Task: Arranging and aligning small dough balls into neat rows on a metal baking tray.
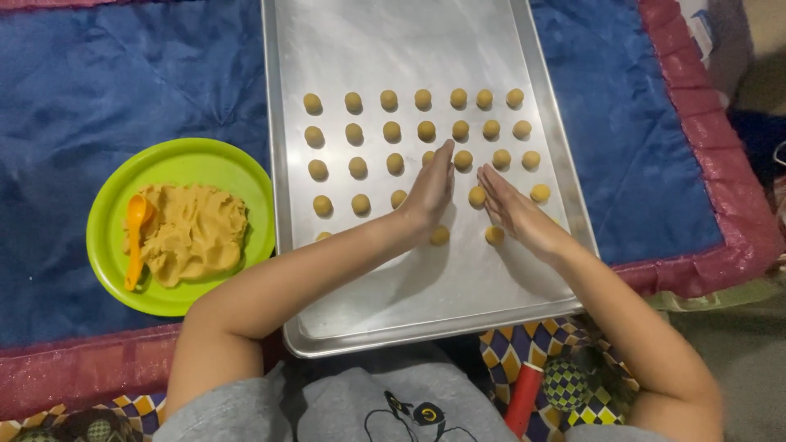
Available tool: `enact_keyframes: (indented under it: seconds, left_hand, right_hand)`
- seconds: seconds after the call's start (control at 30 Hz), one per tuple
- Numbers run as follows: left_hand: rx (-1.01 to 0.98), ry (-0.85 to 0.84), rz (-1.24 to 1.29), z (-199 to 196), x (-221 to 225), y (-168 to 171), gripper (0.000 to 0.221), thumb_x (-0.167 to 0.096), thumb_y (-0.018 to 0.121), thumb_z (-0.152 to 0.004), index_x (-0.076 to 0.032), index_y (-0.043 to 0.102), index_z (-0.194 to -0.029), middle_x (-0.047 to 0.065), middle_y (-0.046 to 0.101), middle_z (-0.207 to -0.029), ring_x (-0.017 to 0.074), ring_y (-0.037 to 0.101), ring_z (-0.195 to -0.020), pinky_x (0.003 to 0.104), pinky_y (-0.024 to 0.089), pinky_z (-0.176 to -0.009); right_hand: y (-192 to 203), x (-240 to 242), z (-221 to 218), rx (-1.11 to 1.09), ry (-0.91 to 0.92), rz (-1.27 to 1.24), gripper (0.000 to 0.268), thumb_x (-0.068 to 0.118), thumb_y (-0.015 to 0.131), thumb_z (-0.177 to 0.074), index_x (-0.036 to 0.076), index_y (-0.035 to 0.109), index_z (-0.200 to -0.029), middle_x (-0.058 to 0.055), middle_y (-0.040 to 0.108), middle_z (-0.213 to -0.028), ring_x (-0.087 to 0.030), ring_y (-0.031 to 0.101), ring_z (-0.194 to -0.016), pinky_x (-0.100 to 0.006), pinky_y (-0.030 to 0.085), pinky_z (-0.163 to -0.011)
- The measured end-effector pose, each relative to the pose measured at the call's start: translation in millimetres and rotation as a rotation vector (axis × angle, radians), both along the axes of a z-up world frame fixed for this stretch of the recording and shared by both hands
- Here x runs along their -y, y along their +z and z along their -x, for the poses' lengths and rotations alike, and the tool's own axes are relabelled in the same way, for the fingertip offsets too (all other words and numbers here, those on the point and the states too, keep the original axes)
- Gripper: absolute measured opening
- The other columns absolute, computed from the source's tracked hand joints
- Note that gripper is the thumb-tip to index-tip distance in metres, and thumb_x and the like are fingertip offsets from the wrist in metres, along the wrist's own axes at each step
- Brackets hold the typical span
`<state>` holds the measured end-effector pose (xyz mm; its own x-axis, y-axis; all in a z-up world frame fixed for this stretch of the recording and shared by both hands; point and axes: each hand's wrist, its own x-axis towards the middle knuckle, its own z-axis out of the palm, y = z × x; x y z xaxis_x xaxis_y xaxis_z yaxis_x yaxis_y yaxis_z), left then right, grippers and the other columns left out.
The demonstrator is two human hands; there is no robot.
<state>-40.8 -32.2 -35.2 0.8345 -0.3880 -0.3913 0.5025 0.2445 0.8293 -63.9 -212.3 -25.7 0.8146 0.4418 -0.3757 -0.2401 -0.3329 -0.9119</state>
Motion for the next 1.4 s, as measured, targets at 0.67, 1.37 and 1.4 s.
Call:
enact_keyframes:
  seconds: [0.67, 1.37, 1.4]
  left_hand:
    - [0.063, 0.185, 0.164, 91, -101, 38, 0.072, -0.044, 0.008, -0.105, 0.004, 0.0, -0.157, 0.028, 0.0, -0.165, 0.0363, 0.002, -0.155, 0.044, 0.007, -0.123]
    - [0.089, 0.166, 0.345, 106, -103, 13, 0.069, -0.042, 0.015, -0.107, 0.005, 0.015, -0.157, 0.028, 0.017, -0.164, 0.0375, 0.017, -0.152, 0.045, 0.014, -0.122]
    - [0.087, 0.164, 0.342, 105, -102, 13, 0.069, -0.042, 0.015, -0.107, 0.006, 0.016, -0.157, 0.029, 0.017, -0.163, 0.0384, 0.017, -0.152, 0.045, 0.014, -0.121]
  right_hand:
    - [-68, -25, -192, 1.114, 0.115, 1.07, 0.029, 0.022, 0.077, -0.09, 0.022, 0.075, -0.119, 0.004, 0.073, -0.103, -0.022, 0.053, -0.11, -0.044, 0.03, -0.089]
    - [10, -37, -115, 0.853, 0.191, 0.931, 0.03, 0.018, 0.072, -0.096, 0.007, 0.073, -0.124, -0.013, 0.074, -0.111, -0.031, 0.058, -0.11, -0.043, 0.034, -0.094]
    - [11, -38, -109, 0.829, 0.23, 0.933, 0.031, 0.017, 0.072, -0.094, 0.008, 0.074, -0.124, -0.012, 0.074, -0.113, -0.031, 0.058, -0.111, -0.043, 0.034, -0.094]
